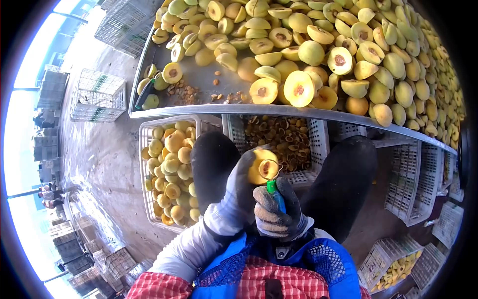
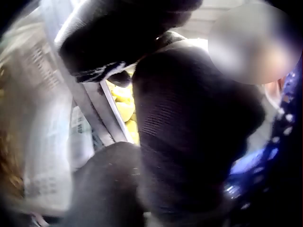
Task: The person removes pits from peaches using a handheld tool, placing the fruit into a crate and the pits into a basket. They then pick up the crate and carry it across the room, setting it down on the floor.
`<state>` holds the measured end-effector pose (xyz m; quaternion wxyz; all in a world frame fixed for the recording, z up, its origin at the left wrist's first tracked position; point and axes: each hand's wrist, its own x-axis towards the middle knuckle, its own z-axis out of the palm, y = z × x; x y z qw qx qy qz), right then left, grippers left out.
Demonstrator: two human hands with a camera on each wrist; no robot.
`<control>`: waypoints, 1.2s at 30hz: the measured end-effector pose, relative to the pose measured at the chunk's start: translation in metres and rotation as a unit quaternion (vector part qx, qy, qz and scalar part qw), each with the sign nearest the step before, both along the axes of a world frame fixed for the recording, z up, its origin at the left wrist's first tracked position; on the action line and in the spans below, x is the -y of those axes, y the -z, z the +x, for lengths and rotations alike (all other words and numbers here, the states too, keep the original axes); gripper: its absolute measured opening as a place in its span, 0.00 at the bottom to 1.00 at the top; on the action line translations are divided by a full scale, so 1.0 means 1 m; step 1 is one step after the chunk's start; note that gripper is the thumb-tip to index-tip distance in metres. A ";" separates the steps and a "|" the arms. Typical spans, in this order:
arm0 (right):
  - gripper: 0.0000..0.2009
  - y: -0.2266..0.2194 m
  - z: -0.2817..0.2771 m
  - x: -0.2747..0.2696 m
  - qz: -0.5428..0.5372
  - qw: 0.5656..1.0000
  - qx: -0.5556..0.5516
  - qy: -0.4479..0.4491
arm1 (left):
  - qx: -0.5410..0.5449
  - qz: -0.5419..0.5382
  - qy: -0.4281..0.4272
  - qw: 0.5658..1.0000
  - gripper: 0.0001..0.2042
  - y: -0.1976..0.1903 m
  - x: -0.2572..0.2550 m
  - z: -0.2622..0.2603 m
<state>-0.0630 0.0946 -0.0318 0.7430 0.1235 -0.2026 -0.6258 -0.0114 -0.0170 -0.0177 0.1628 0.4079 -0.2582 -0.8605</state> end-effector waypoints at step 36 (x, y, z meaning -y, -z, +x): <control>0.10 -0.020 -0.025 0.022 0.303 0.429 -0.829 0.190 | 0.011 -0.310 0.074 0.948 0.22 -0.025 0.037 -0.019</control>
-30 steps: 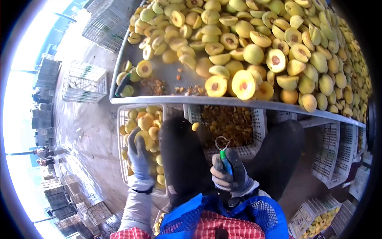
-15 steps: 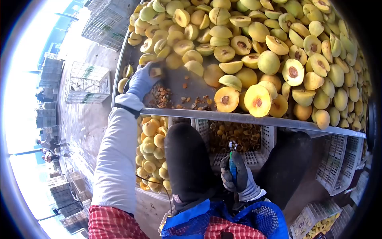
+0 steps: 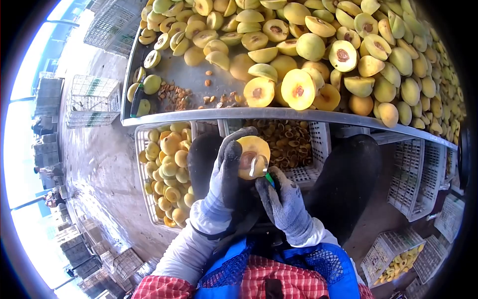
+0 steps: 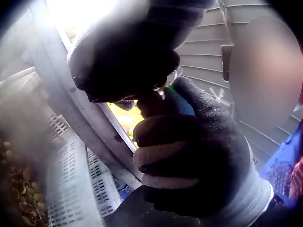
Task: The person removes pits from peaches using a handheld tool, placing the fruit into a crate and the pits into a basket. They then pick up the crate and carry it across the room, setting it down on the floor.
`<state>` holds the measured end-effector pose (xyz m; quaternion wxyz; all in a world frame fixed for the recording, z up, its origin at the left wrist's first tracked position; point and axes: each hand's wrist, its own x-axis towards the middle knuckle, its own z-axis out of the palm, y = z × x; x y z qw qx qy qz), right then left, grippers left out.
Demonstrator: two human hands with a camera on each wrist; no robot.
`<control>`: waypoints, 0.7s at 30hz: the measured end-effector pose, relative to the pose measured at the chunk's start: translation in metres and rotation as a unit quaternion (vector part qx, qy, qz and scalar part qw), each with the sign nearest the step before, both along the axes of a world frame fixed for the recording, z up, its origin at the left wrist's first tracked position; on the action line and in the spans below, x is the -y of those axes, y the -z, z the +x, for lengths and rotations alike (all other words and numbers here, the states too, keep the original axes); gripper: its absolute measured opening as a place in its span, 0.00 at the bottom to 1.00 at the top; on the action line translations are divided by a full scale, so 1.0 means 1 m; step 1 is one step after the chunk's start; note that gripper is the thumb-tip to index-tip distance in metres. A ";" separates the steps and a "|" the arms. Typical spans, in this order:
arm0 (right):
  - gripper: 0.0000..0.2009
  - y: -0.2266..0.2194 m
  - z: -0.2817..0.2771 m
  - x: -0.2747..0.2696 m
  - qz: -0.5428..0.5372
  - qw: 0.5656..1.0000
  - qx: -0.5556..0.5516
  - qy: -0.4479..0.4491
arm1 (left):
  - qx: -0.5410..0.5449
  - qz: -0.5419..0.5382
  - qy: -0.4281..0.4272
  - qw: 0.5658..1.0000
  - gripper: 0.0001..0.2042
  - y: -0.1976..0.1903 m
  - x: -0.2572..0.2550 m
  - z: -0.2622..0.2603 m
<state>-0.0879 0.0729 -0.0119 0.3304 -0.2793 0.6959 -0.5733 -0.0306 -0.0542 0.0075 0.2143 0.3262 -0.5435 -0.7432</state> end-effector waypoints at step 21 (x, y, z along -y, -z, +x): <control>0.20 -0.009 0.017 -0.046 -0.152 0.741 0.637 -0.151 | -0.028 -0.142 0.140 0.979 0.13 -0.014 -0.023 0.012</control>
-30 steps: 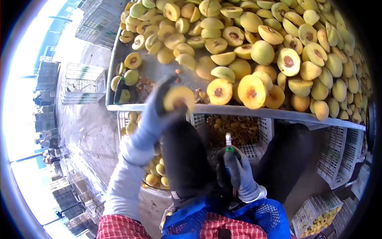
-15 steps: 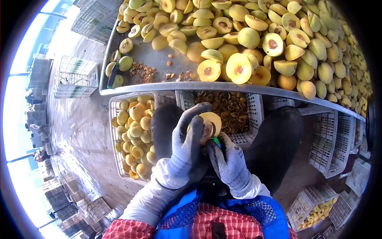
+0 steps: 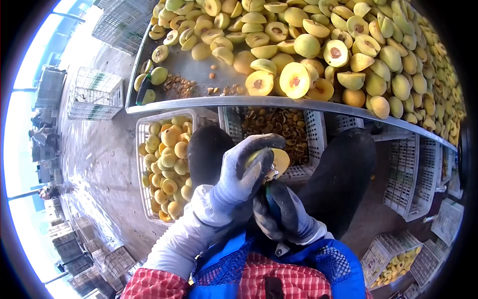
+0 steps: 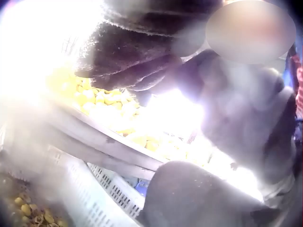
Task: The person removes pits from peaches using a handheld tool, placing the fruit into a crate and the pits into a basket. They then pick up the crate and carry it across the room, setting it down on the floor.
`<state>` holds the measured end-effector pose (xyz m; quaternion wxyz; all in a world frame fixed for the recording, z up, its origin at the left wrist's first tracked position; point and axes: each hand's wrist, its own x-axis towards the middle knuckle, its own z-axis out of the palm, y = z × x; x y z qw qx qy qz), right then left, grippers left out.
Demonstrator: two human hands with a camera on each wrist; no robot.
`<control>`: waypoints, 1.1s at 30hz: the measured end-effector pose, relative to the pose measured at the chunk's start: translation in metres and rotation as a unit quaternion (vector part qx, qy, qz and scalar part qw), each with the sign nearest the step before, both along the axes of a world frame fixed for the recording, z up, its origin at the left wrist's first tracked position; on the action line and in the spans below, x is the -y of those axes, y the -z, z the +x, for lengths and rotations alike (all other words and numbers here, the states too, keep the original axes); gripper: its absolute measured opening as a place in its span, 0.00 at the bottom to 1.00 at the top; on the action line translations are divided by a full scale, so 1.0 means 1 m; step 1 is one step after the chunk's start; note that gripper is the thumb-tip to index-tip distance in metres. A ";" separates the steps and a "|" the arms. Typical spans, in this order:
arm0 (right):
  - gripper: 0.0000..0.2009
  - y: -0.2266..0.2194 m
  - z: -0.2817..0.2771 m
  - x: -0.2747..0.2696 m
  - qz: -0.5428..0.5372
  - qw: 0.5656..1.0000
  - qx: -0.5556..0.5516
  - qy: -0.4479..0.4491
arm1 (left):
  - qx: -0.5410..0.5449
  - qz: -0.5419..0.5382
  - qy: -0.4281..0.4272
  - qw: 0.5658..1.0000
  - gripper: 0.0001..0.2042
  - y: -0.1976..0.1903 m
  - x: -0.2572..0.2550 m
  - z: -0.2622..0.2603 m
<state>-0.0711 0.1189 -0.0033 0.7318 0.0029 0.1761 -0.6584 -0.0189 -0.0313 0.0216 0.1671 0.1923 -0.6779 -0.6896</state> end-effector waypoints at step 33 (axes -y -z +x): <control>0.24 0.072 -0.015 0.018 0.231 0.952 -0.142 0.142 | 0.124 -0.041 0.042 0.991 0.13 0.091 0.160 -0.115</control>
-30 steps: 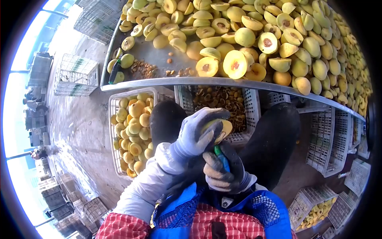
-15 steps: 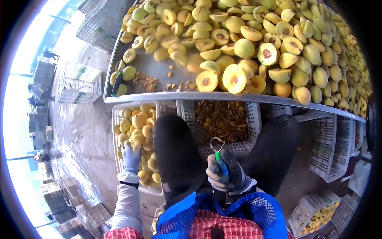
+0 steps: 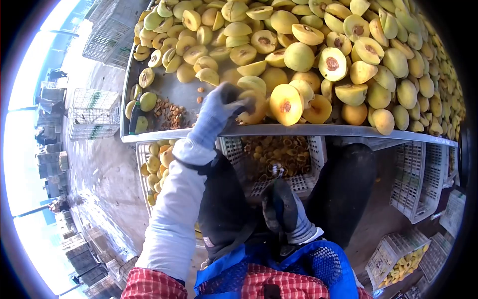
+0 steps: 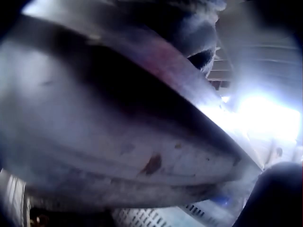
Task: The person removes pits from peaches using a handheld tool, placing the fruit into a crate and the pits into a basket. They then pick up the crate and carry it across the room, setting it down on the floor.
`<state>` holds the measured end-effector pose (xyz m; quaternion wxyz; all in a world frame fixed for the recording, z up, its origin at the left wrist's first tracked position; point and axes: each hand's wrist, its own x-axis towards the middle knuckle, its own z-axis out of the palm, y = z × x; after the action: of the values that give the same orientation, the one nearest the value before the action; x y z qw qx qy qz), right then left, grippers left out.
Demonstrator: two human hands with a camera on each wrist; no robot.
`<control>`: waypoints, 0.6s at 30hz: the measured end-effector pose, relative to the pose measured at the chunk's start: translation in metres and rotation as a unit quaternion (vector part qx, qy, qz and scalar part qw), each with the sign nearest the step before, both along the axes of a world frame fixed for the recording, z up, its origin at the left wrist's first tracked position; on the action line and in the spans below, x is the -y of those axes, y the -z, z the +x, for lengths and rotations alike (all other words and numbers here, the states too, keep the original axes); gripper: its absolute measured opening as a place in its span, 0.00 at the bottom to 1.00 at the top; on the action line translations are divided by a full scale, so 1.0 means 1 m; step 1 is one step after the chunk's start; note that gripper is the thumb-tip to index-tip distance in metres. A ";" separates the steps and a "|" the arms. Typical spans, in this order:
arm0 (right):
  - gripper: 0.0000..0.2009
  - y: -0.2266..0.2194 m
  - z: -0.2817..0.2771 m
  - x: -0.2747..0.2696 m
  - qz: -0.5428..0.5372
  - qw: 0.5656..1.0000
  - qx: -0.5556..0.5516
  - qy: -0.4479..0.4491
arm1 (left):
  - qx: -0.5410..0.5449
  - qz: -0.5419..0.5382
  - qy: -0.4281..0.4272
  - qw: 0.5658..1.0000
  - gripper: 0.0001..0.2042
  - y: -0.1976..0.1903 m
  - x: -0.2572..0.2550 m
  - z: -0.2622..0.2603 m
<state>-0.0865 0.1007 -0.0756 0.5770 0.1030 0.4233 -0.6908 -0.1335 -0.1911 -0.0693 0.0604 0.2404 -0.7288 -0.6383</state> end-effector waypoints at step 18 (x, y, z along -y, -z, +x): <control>0.14 -0.068 -0.006 0.006 -0.053 0.995 0.019 0.080 | -0.093 0.066 -0.169 0.979 0.24 -0.083 -0.186 0.095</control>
<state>-0.0923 0.0946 -0.0078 0.5326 0.1191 0.3658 -0.7539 -0.0383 -0.0047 0.0138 0.2192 0.3032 -0.6247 -0.6854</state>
